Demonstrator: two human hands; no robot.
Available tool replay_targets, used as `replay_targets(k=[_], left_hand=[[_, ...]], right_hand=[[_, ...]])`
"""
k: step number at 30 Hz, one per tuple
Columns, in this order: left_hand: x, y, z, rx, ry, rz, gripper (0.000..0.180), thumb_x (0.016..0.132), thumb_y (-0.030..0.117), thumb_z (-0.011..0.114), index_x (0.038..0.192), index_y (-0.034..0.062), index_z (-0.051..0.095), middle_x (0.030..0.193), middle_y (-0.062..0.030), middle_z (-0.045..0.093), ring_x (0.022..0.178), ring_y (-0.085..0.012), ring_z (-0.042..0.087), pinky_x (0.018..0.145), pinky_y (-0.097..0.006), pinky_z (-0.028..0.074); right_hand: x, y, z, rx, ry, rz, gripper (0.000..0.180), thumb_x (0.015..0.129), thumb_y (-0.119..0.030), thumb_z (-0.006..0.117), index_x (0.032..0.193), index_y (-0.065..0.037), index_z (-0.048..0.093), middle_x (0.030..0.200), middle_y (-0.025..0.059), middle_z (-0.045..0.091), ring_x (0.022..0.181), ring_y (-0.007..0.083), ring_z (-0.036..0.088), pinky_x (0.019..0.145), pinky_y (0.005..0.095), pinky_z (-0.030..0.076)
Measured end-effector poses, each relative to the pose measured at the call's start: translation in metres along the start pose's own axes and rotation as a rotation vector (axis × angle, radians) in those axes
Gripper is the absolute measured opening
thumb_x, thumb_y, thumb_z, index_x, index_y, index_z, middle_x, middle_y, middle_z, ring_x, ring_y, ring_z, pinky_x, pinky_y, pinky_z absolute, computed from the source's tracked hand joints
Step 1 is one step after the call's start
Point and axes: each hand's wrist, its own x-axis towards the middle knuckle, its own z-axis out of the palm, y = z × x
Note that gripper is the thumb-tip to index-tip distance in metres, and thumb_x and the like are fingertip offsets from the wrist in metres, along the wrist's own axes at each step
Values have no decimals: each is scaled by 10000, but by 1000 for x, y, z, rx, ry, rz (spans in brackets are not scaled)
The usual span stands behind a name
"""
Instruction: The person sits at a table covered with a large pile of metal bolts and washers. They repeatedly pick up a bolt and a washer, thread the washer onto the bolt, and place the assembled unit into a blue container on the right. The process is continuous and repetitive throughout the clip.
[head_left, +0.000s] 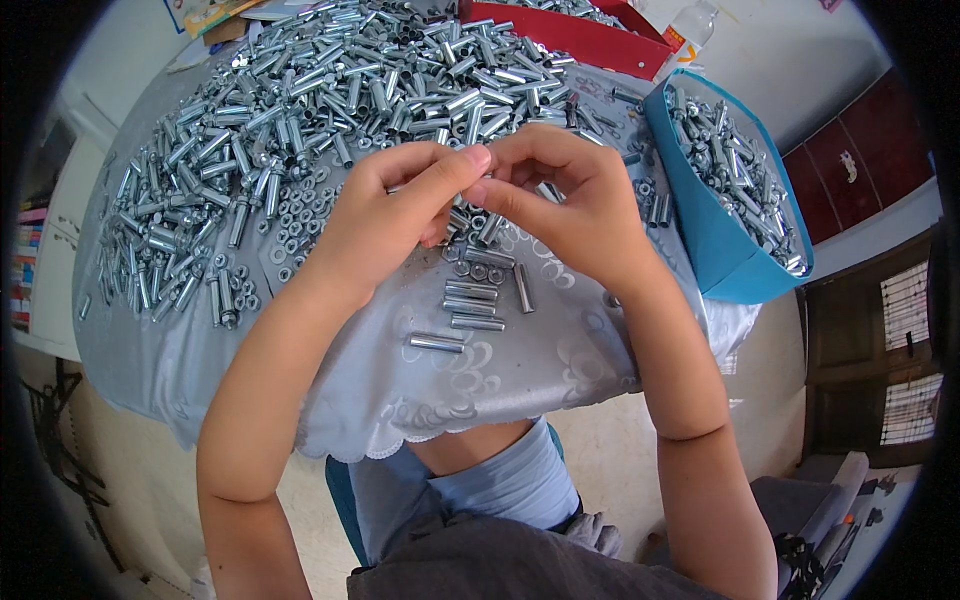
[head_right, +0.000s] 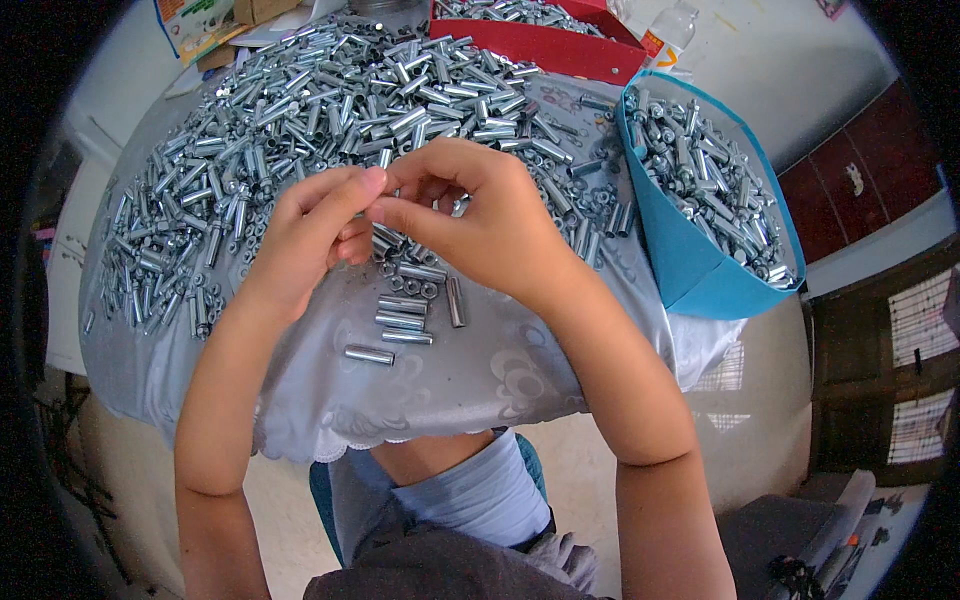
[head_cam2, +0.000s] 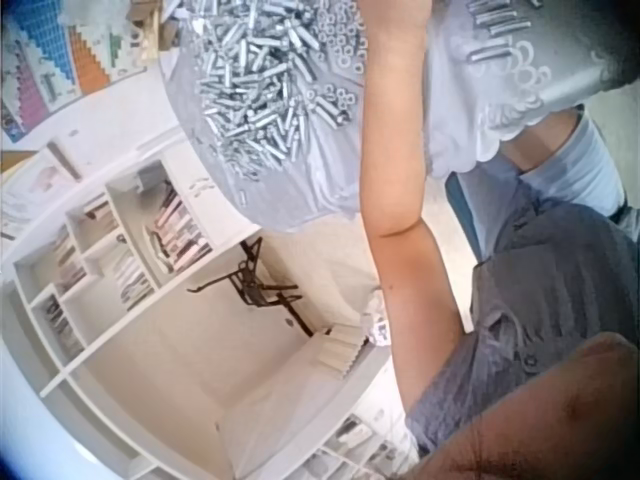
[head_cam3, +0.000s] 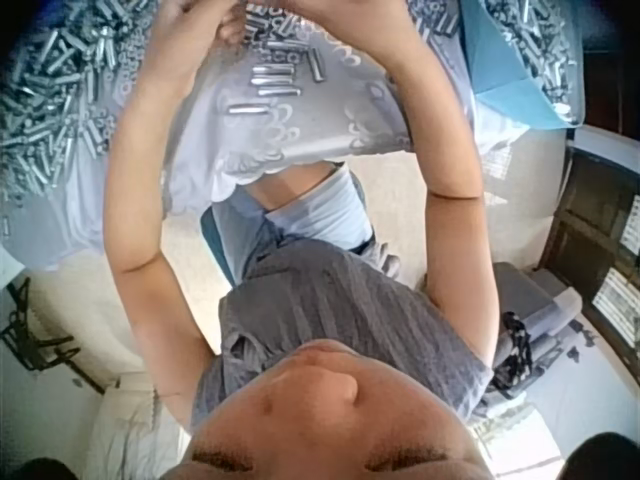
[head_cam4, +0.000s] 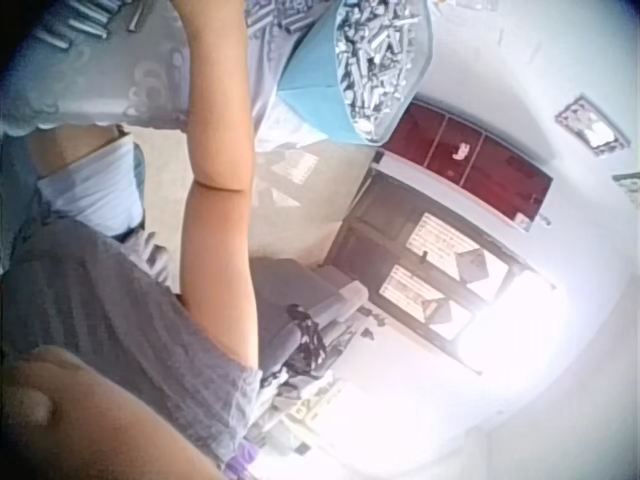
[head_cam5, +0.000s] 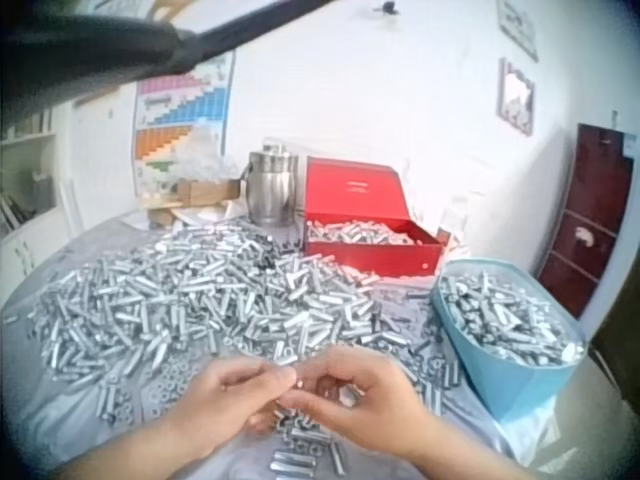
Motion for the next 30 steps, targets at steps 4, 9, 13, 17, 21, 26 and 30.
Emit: replay_targets(k=[4, 9, 13, 17, 21, 26, 30], left_hand=[[1, -3, -3, 102, -24, 30, 317, 827, 320, 604, 692, 33, 597, 537, 42, 424, 488, -40, 384, 465, -197, 283], [3, -2, -4, 11, -41, 20, 312, 828, 312, 598, 681, 37, 586, 525, 43, 416, 498, -41, 388, 480, -197, 292], [3, -1, -5, -46, -12, -38, 273, 840, 277, 590, 713, 38, 552, 545, 52, 380, 502, -46, 368, 487, -205, 301], [4, 1, -11, -40, 13, -79, 254, 840, 252, 585, 752, 17, 550, 558, 50, 368, 506, -56, 365, 499, -217, 312], [4, 1, -9, -24, 33, -98, 259, 836, 250, 579, 752, 6, 552, 558, 44, 380, 504, -72, 375, 508, -223, 323], [4, -2, -9, -34, 0, -84, 265, 835, 253, 577, 748, 3, 553, 559, 39, 387, 506, -79, 383, 510, -225, 332], [4, -1, -11, -37, 15, -85, 272, 837, 261, 576, 751, 4, 555, 558, 38, 390, 508, -76, 385, 507, -219, 331]], right_hand=[[-1, -3, -1, -55, -12, -9, 176, 711, -109, 715, 841, -21, 637, 699, 16, 572, 598, 70, 479, 550, 206, 406], [0, -3, -2, -16, -8, 17, 173, 718, -109, 707, 852, -24, 638, 698, 12, 569, 595, 64, 471, 548, 197, 394], [1, -6, -6, 39, 42, 70, 167, 727, -119, 695, 852, -22, 644, 684, 20, 581, 587, 68, 474, 541, 202, 393], [2, -3, -20, -270, -7, 98, 150, 734, -135, 673, 824, -17, 651, 674, 62, 598, 571, 109, 496, 543, 236, 413], [-1, 9, -30, -542, -203, 156, 169, 708, -132, 695, 817, -10, 652, 642, 64, 572, 559, 112, 472, 532, 245, 391], [0, 0, -33, -627, -319, 317, 197, 686, -150, 713, 794, 0, 643, 595, 64, 537, 543, 138, 461, 528, 274, 397], [-1, 0, -34, -568, -364, 357, 207, 669, -146, 727, 770, 8, 633, 615, 64, 536, 559, 140, 477, 538, 267, 402]])
